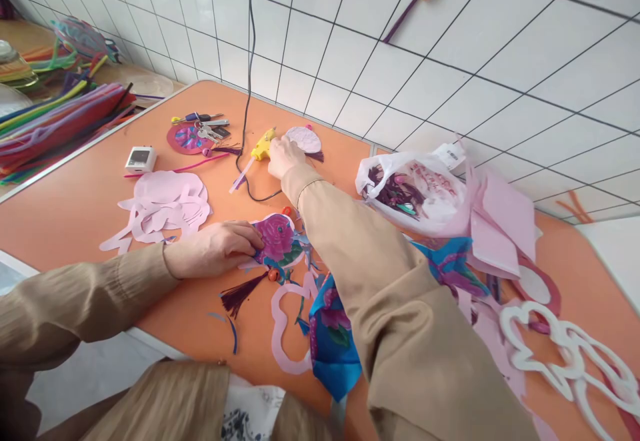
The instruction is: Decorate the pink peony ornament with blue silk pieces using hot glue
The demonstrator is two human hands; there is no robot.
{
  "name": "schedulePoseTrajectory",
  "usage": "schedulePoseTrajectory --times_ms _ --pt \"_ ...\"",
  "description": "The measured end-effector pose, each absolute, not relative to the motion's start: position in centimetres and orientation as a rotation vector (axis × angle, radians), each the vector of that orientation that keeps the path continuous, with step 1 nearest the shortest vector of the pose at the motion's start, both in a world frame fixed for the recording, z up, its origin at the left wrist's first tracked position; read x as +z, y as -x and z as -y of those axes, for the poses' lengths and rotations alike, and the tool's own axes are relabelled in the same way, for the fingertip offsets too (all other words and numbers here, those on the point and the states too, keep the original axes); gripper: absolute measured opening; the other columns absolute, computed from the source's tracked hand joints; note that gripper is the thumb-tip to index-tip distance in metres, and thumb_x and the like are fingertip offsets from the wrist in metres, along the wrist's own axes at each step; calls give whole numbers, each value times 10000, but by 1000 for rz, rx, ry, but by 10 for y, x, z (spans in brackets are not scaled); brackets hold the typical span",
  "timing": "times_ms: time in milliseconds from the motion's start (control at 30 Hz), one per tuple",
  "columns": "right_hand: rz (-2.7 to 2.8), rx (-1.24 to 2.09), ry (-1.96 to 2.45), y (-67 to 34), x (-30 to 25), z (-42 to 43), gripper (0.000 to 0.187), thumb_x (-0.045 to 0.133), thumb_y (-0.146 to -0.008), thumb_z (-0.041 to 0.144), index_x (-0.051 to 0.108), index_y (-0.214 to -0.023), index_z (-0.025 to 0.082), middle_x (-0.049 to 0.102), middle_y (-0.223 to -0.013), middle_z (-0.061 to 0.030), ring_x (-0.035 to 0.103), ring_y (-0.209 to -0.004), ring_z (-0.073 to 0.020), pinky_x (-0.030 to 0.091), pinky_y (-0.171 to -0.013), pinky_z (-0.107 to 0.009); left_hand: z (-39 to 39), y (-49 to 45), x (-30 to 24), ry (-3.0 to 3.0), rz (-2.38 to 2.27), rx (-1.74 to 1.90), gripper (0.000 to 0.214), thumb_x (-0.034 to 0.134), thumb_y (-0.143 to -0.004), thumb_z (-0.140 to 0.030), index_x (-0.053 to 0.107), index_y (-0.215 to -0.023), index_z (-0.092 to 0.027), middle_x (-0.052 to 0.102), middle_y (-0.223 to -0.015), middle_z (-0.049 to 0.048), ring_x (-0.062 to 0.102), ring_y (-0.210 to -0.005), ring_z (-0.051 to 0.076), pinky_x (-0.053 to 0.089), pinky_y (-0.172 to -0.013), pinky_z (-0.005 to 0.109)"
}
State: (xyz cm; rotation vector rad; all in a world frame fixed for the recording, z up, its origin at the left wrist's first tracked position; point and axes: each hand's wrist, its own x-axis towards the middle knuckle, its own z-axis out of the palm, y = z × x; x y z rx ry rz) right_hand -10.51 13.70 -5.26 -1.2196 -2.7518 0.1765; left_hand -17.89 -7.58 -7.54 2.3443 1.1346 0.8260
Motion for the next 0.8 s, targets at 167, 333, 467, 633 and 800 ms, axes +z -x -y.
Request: schedulePoseTrajectory --times_ms 167,333,467,633,800 --pt "2584 237 1111 92 -34 -142 395 605 -825 83 627 -1218 126 582 -1302 -187 603 -1145 -290 497 -1002 -436 75 178 -76 -2376 -1086 897 196 597 -928 -129 700 -762 -153 768 -921 107 692 -882 194 543 -830 304" --pt "2343 620 962 69 -21 -145 397 581 -841 183 652 -1231 197 687 -1110 -94 669 -966 -238 569 -798 -369 74 179 -78 -2382 -1103 896 216 598 -926 -127 699 -738 -165 765 -904 92 694 -864 174 536 -816 278" --pt "2195 871 884 56 -29 -137 341 539 -876 248 668 -1186 193 728 -960 -59 680 -749 -189 559 -625 -329 74 182 -76 -2450 -1119 800 129 615 -908 -149 728 -847 -164 764 -961 104 695 -921 198 546 -854 297" --pt "2042 929 836 45 -37 -120 388 539 -886 221 602 -1269 223 710 -1184 -69 711 -932 -186 586 -735 -331 79 184 -70 -2494 -1090 721 218 623 -889 -189 720 -1077 -136 753 -1072 153 698 -1011 250 564 -895 345" --pt "2108 688 890 38 -30 -108 512 557 -904 196 464 -1395 304 653 -1333 -46 683 -1087 -184 577 -825 -327 79 183 -64 -2479 -1036 811 242 567 -916 -193 720 -1087 -116 758 -1117 170 710 -1069 269 575 -945 365"
